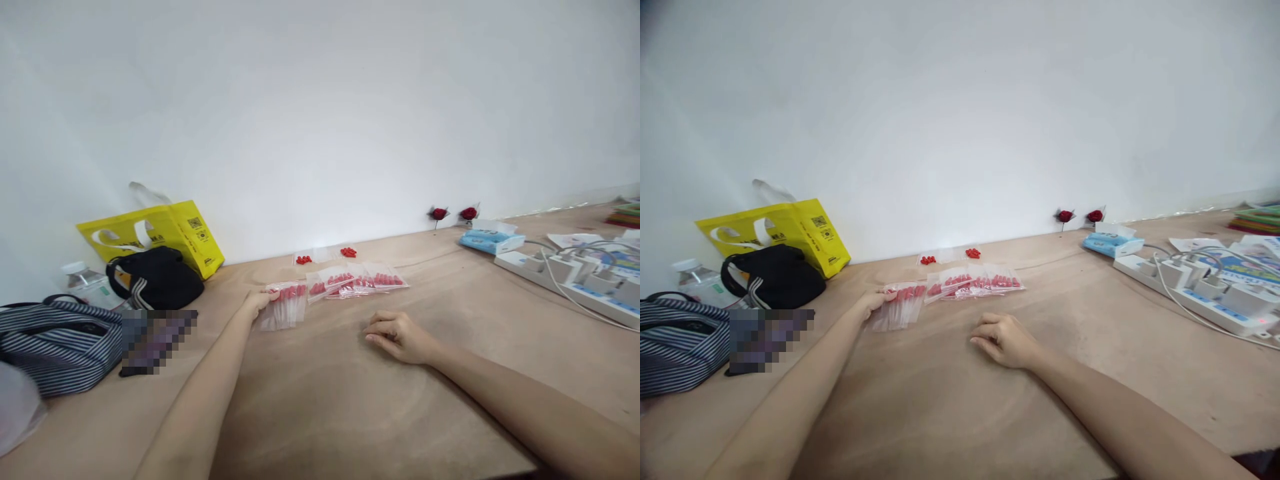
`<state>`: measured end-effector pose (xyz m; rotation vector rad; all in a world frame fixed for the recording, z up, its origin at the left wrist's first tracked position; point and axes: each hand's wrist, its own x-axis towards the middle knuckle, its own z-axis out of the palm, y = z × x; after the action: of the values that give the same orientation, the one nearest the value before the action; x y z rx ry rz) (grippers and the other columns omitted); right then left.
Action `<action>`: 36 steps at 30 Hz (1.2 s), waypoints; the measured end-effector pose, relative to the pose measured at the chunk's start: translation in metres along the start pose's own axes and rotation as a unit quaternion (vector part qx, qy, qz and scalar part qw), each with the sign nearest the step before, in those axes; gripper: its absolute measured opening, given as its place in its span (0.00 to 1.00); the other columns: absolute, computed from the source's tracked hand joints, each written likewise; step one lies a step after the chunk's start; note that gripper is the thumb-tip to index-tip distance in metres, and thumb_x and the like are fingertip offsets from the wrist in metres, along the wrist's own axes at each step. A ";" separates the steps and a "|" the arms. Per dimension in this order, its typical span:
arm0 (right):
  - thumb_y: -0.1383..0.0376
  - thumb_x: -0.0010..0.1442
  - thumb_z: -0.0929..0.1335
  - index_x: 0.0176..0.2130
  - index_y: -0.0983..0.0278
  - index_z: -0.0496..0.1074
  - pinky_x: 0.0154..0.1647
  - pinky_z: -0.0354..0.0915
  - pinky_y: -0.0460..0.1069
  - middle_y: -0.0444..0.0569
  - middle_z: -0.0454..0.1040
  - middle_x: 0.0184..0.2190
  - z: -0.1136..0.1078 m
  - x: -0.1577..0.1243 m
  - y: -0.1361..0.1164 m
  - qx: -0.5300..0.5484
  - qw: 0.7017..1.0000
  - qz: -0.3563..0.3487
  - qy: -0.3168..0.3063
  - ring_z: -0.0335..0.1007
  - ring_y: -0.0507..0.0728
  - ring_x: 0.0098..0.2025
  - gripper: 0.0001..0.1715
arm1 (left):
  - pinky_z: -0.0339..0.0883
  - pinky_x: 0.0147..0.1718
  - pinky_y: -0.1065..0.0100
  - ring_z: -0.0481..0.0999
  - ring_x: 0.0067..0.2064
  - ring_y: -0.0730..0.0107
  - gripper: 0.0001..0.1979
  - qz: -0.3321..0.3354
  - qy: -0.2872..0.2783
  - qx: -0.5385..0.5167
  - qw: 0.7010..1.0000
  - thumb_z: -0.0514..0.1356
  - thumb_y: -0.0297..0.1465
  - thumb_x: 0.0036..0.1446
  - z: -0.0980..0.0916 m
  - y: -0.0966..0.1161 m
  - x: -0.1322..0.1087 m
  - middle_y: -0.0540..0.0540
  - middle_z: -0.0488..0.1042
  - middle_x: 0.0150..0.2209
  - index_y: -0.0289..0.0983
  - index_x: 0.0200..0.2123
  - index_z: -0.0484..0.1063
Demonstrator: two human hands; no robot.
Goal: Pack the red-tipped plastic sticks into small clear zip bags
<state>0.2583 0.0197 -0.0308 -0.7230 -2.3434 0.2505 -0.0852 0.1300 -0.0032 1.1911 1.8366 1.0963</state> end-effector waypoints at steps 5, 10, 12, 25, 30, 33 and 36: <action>0.63 0.59 0.60 0.33 0.62 0.72 0.28 0.60 0.44 0.48 0.70 0.30 -0.001 0.000 0.000 -0.011 1.000 0.005 0.003 0.66 0.50 0.27 0.12 | 0.63 0.21 0.72 0.68 0.19 0.74 0.12 0.000 0.027 -0.107 0.994 0.66 0.28 0.38 -0.015 0.005 -0.022 0.51 0.69 0.18 0.31 0.23 0.65; 0.64 0.57 0.62 0.36 0.63 0.72 0.27 0.62 0.45 0.48 0.71 0.27 0.005 0.002 0.000 0.020 0.994 0.082 0.065 0.66 0.51 0.26 0.11 | 0.67 0.27 0.72 0.72 0.24 0.76 0.12 0.065 0.037 -0.204 0.976 0.64 0.24 0.41 -0.022 0.021 -0.059 0.51 0.71 0.25 0.34 0.30 0.64; 0.63 0.55 0.63 0.38 0.65 0.72 0.26 0.63 0.46 0.48 0.71 0.26 0.010 0.006 0.000 0.074 0.979 0.158 0.110 0.66 0.51 0.24 0.12 | 0.69 0.31 0.69 0.73 0.28 0.75 0.17 0.102 0.016 -0.239 0.966 0.66 0.25 0.38 -0.011 0.027 -0.074 0.52 0.73 0.28 0.36 0.32 0.63; 0.59 0.48 0.69 0.55 0.54 0.53 0.42 0.66 0.52 0.51 0.59 0.52 0.021 0.017 -0.010 0.453 0.882 0.125 0.041 0.66 0.56 0.45 0.37 | 0.64 0.43 0.62 0.72 0.42 0.65 0.08 0.452 -0.189 -0.098 0.866 0.58 0.32 0.51 0.081 0.026 -0.141 0.43 0.74 0.36 0.35 0.34 0.71; 0.64 0.52 0.66 0.46 0.63 0.66 0.50 0.59 0.55 0.53 0.67 0.46 0.017 0.013 -0.002 0.202 0.978 0.048 0.035 0.62 0.59 0.49 0.20 | 0.63 0.45 0.61 0.69 0.45 0.64 0.11 0.537 -0.211 0.047 0.815 0.59 0.30 0.50 0.072 0.013 -0.148 0.42 0.70 0.41 0.37 0.39 0.71; 0.68 0.52 0.64 0.50 0.65 0.64 0.50 0.59 0.54 0.56 0.65 0.48 0.018 0.011 0.006 0.100 0.995 0.026 0.014 0.60 0.59 0.51 0.23 | 0.65 0.43 0.63 0.69 0.44 0.65 0.15 0.557 -0.189 0.111 0.801 0.61 0.30 0.47 0.068 0.004 -0.154 0.42 0.69 0.42 0.37 0.42 0.69; 0.69 0.51 0.64 0.51 0.65 0.62 0.49 0.59 0.54 0.58 0.62 0.50 0.020 0.009 0.009 0.026 0.999 0.020 -0.001 0.59 0.59 0.52 0.25 | 0.67 0.37 0.69 0.71 0.37 0.70 0.06 0.571 -0.164 0.137 0.792 0.59 0.29 0.50 0.067 -0.003 -0.158 0.44 0.71 0.36 0.36 0.34 0.71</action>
<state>0.2433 0.0327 -0.0444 -0.7460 -2.3180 0.3288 0.0269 0.0008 -0.0188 2.6332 0.8953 1.0649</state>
